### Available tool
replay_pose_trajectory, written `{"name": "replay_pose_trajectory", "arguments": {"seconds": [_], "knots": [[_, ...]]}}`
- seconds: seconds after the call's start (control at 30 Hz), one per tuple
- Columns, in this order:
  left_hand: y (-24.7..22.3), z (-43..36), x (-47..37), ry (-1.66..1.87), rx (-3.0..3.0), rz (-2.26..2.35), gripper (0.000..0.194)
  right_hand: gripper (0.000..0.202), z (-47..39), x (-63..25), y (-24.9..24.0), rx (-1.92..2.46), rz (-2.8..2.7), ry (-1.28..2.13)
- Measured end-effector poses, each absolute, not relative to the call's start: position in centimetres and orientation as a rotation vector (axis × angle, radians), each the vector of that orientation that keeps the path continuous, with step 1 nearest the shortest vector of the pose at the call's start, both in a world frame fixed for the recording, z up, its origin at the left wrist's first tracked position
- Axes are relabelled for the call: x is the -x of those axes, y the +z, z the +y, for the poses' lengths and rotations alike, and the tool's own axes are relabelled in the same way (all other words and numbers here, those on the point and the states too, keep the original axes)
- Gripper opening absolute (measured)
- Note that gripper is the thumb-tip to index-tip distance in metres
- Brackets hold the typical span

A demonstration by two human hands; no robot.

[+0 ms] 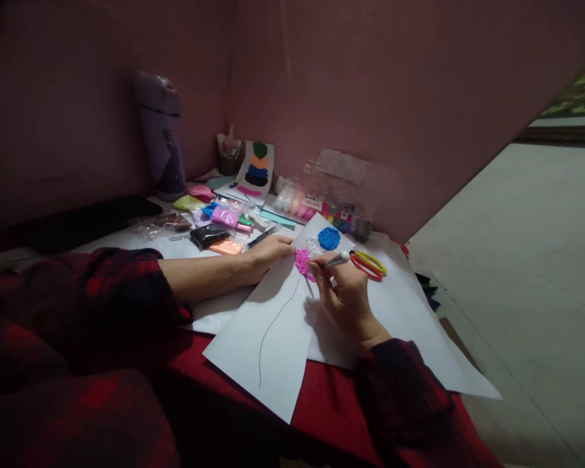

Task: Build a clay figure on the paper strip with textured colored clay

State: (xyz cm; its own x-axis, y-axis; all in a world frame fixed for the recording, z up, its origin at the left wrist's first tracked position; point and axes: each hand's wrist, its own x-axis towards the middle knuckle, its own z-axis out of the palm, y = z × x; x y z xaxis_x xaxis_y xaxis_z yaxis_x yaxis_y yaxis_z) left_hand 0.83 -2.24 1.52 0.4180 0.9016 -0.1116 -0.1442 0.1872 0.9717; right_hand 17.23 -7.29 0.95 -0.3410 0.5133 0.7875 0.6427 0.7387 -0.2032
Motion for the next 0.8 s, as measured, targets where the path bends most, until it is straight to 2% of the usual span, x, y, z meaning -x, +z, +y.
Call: {"name": "replay_pose_trajectory", "arguments": {"seconds": [0.8], "knots": [[0.96,-1.98,-0.96,0.836,-1.203,0.787,0.012,0.011,-7.74,-16.60,1.49,0.872,-2.152,-0.213]]}}
